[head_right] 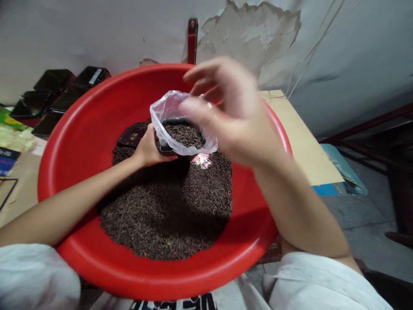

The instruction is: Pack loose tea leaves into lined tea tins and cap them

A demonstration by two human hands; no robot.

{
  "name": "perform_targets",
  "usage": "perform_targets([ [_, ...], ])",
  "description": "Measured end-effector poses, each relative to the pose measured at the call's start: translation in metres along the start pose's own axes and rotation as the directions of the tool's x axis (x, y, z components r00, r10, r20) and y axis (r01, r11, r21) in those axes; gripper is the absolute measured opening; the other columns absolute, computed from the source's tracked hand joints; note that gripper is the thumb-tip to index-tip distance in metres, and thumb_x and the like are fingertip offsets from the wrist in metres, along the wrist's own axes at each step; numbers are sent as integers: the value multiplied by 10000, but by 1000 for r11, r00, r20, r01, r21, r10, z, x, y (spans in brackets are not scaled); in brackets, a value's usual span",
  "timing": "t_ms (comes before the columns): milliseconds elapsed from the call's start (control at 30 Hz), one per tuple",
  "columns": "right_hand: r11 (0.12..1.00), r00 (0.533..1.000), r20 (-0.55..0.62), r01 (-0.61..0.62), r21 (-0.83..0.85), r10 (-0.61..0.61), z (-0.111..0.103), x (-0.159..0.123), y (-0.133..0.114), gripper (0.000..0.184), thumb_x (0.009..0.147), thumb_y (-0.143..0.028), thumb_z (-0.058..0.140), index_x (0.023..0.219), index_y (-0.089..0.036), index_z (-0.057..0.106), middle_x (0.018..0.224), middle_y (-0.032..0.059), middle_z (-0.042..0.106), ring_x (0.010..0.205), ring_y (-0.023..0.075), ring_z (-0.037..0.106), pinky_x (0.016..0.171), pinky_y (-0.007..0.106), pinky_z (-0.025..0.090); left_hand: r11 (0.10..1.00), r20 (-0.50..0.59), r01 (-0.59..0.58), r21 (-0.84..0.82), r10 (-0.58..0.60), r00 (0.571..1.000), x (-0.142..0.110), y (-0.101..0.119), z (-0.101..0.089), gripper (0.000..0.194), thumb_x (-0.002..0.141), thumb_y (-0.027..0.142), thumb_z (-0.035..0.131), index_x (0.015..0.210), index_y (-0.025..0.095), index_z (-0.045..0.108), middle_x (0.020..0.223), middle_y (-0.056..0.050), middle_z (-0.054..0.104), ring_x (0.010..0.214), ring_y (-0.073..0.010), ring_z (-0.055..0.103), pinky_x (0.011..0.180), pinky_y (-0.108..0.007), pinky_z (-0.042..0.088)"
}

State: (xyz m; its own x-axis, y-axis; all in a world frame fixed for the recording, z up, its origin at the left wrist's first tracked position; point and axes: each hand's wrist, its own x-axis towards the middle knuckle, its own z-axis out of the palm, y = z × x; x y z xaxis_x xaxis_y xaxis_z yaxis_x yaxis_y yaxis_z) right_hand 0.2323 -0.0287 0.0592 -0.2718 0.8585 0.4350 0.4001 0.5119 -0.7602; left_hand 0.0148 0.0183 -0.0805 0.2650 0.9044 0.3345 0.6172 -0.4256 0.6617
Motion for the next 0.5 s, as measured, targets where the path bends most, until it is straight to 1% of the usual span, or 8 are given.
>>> perform_targets([
  [67, 967, 990, 139, 12, -253, 24, 26, -11, -5, 443, 737, -428, 658, 1095, -195, 541, 1054, 86, 609, 969, 247, 601, 850, 405, 513, 1000, 33, 8, 14, -8, 999, -1, 5, 2, 934, 452, 457, 801, 1221, 194, 342, 1299, -176, 479, 1162, -360, 524, 961, -509, 458],
  [100, 939, 983, 181, 31, -343, 34, 38, -13, -2, 424, 737, -439, 664, 1061, -186, 558, 1035, 103, 617, 959, 268, 603, 835, 429, 508, 1000, 49, 1, 17, -2, 999, -2, 8, 3, 933, 463, 448, 793, 1233, 192, 331, 1315, -184, 463, 1168, -362, 521, 953, -506, 464],
  [167, 877, 959, 263, 38, -478, 102, 54, -13, 11, 269, 805, -421, 595, 919, -178, 598, 905, 109, 640, 867, 272, 620, 780, 432, 499, 999, 68, -35, 20, 33, 997, -3, 10, 4, 945, 469, 421, 793, 1252, 201, 310, 1312, -178, 467, 1168, -359, 523, 940, -500, 475],
  [200, 859, 951, 279, 30, -511, 133, 57, -11, 18, 236, 846, -408, 539, 839, -180, 604, 818, 98, 637, 805, 258, 622, 743, 412, 493, 998, 74, -60, 24, 58, 996, -3, 11, 5, 958, 460, 405, 803, 1255, 207, 307, 1302, -170, 475, 1170, -358, 521, 944, -500, 473],
  [233, 850, 947, 280, 14, -527, 158, 58, -9, 23, 268, 878, -403, 488, 769, -184, 598, 734, 82, 620, 740, 238, 616, 704, 386, 482, 996, 81, -85, 30, 83, 993, -3, 10, 5, 973, 447, 390, 814, 1258, 212, 306, 1294, -164, 480, 1178, -357, 514, 956, -501, 466],
  [300, 864, 952, 254, -21, -503, 171, 55, -6, 27, 361, 905, -446, 433, 688, -194, 575, 621, 50, 571, 645, 199, 583, 636, 334, 447, 992, 91, -117, 46, 113, 989, -3, 8, 6, 998, 434, 382, 828, 1266, 215, 303, 1286, -158, 477, 1200, -356, 494, 988, -506, 445],
  [400, 927, 969, 207, -49, -373, 135, 50, -8, 19, 463, 882, -578, 414, 631, -206, 526, 558, 13, 518, 573, 152, 516, 572, 288, 399, 989, 80, -135, 64, 130, 988, -2, 3, 9, 1022, 423, 388, 835, 1275, 209, 300, 1295, -155, 457, 1236, -354, 457, 1035, -510, 407],
  [500, 978, 969, 240, -15, -210, 66, 47, -13, 8, 498, 882, -615, 377, 645, -205, 531, 566, -8, 497, 581, 124, 488, 588, 263, 400, 987, 80, -153, 52, 149, 986, -1, -1, 12, 943, 423, 372, 830, 1227, 212, 365, 1267, -128, 481, 1237, -347, 450, 1040, -507, 403],
])
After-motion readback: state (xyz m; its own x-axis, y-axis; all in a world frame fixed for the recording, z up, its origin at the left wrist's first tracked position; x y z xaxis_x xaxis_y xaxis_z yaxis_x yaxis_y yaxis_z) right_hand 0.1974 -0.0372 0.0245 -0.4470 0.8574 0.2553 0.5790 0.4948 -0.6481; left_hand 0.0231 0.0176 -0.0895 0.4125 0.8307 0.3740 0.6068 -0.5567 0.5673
